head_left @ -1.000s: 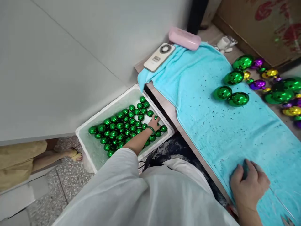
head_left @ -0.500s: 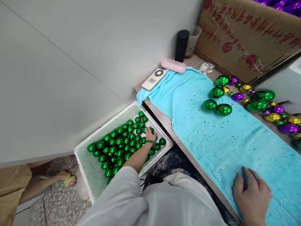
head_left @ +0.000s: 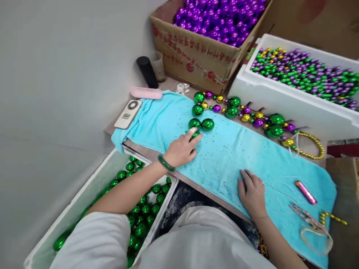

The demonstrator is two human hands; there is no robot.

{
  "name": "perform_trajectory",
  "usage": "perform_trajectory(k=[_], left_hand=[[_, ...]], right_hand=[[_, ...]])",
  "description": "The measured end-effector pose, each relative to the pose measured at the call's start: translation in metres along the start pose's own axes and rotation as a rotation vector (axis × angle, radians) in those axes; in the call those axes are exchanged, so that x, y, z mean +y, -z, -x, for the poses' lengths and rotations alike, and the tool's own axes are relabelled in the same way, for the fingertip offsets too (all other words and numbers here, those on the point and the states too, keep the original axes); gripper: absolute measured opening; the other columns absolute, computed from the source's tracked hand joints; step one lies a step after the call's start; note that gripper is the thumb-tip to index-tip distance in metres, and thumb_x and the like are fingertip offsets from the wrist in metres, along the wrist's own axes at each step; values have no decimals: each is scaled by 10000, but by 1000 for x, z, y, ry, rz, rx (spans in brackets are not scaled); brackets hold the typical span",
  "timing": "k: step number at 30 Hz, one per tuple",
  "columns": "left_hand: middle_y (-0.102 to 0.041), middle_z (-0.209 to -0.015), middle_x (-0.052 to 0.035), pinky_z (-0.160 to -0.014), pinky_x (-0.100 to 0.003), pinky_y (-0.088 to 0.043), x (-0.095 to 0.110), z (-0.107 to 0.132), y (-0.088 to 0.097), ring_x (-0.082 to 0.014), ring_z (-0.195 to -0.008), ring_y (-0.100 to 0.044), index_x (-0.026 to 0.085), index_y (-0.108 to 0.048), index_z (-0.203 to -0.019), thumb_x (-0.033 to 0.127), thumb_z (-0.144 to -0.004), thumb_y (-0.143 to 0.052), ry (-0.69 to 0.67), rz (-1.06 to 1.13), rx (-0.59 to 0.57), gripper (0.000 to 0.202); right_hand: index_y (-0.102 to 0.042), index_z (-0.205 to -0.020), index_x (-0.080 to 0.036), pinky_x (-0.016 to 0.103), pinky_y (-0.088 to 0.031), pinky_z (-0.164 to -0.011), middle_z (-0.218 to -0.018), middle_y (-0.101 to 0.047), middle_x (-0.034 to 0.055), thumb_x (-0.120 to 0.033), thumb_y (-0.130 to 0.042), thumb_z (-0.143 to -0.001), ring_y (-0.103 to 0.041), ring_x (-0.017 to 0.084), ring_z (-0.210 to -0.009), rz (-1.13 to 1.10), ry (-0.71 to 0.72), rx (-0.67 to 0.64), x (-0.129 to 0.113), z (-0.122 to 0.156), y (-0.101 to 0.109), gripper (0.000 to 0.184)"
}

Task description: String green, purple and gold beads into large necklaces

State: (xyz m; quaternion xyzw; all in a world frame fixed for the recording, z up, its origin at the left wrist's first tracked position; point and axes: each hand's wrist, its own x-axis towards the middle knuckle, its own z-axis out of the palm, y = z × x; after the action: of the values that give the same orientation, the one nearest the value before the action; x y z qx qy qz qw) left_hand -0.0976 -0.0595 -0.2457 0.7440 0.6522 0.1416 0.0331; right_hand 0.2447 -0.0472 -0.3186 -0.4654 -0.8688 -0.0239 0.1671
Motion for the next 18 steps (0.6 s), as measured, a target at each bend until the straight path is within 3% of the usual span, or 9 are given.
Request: perform_trajectory(k=[3,7,12,15,18], left_hand=[[-361,-1518,-99,-571,-402,-513,6,-28,-16,-288,-914,-584,276,-417,-1407,210,-878,-434,-155,-169,-162,533],[-365,-1527,-68,-620,-446,-501,-6,-46,-28,-301,-938,-567,351,-445,-1401,196,-892,-436,-288,-196,-177,532],[-406,-1497,-109,-685,-433,-486,-20,-58,-28,-312,-970,-559,333,-426,-1416,514,-870,-539,-338,-195,-95,587],[-518,-1380,-139,-782,-417,-484,-45,-55,-18,-282,-994,-573,263,-471,-1381,605,-900,-421,-250,-157,58,592],[-584,-1262,-164,-937,-440,-441,-96,-40,2,-288,-1087,-556,154,-532,-1309,475,-953,-374,102,-166,258,504]], right_hand=[[-587,-1224,-136,439,-459,-884,-1176,-626,163,-317,-470,-957,-555,294,-1061,-9,-14,-8,-1,2,0,343],[-582,-1227,-141,453,-459,-903,-1176,-628,156,-312,-477,-958,-550,298,-1079,-7,-28,-19,-2,1,0,336],[-585,-1223,-145,452,-487,-877,-1159,-634,160,-304,-487,-950,-581,298,-1044,-42,7,22,3,2,-2,331],[-592,-1222,-136,466,-493,-876,-1163,-633,175,-322,-492,-943,-599,310,-1025,-49,38,47,7,2,-4,351],[-610,-1206,-105,488,-497,-865,-1172,-632,193,-363,-472,-945,-607,339,-1010,-35,52,44,10,2,-7,392]])
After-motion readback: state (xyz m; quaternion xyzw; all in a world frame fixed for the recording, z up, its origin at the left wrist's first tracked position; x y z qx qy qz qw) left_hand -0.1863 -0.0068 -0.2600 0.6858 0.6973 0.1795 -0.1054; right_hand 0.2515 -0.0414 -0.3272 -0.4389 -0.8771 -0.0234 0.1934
